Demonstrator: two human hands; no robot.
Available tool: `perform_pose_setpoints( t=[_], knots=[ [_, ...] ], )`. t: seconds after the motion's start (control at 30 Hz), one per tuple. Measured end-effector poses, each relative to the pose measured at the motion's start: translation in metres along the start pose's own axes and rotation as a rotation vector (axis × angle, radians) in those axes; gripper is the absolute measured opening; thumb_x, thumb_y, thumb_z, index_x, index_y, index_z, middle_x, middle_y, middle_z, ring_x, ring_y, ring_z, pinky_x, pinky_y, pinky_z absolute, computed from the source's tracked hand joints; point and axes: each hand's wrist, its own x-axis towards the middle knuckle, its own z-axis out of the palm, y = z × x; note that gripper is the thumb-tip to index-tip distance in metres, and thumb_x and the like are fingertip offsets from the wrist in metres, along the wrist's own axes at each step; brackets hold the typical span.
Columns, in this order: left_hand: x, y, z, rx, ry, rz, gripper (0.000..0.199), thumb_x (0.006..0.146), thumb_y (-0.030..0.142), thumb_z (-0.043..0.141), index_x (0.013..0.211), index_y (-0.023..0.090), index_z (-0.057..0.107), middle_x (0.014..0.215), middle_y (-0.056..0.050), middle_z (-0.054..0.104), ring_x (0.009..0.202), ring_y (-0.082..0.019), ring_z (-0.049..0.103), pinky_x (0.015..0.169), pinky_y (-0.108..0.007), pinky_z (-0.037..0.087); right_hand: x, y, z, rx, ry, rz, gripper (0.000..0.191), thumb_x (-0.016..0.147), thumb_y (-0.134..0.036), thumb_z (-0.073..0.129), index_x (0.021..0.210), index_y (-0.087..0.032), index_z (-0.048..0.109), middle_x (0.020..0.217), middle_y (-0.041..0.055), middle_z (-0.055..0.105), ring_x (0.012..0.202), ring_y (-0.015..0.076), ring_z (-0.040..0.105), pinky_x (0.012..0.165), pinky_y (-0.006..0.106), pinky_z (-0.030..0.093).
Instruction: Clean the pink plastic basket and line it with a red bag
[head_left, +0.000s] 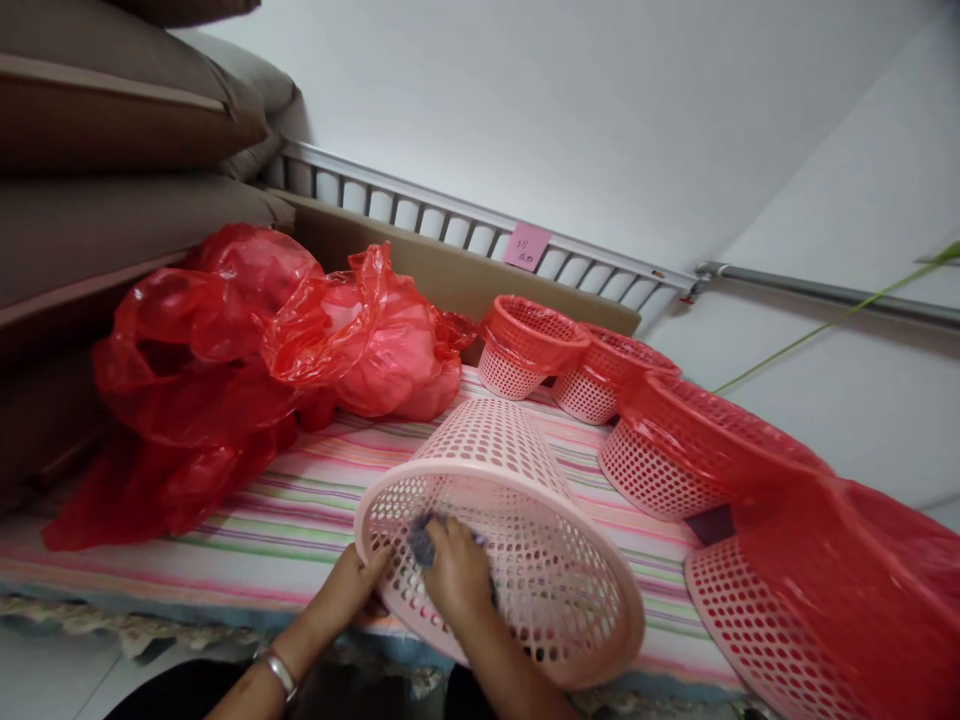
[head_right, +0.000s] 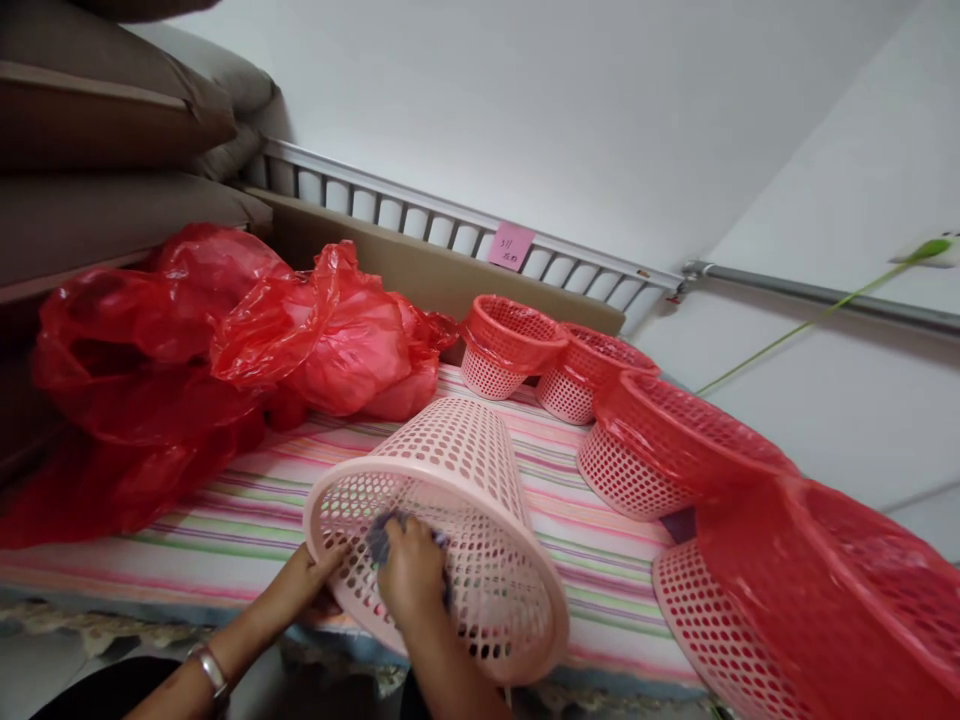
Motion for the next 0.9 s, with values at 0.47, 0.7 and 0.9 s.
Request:
perform_pose_setpoints(
  t=[0.47, 0.7, 0.9],
  knots=[
    [-0.004, -0.011, 0.001, 0.002, -0.099, -0.027, 0.057, 0.076, 0.064, 0.048, 0.1, 0.013, 0.057, 0.055, -0.002, 0.064, 0.041, -0.016, 0.059, 0.04, -0.024, 0.047, 0.077, 0.01, 0.002, -0.08, 0.05, 0.17, 0.038, 0.078, -0.016, 0.048, 0.115, -0.02, 0.058, 0.11, 0.0111, 0.062, 0.103, 0.0263, 0.055, 0.087, 0.036, 0.04],
    [-0.006, -0.004, 0.0, -0.047, -0.179, 0.007, 0.054, 0.078, 0.064, 0.046, 0.087, 0.013, 0.061, 0.066, -0.006, 0.068, 0.051, -0.018, 0.064, 0.048, -0.026, 0.052, 0.145, 0.039, 0.015, -0.069, 0.05, 0.186, 0.038, 0.087, -0.021, 0.041, 0.121, -0.015, 0.056, 0.117, 0.0147, 0.059, 0.116, 0.0325, 0.046, 0.097, 0.048, 0.031],
    [-0.001, -0.009, 0.003, -0.069, -0.172, 0.005, 0.054, 0.074, 0.067, 0.049, 0.081, 0.015, 0.06, 0.061, -0.006, 0.067, 0.049, -0.019, 0.064, 0.045, -0.027, 0.051, 0.138, 0.038, 0.008, -0.045, 0.064, 0.158, 0.033, 0.085, -0.03, 0.046, 0.112, -0.018, 0.061, 0.114, 0.0112, 0.062, 0.112, 0.028, 0.05, 0.096, 0.04, 0.034]
  ],
)
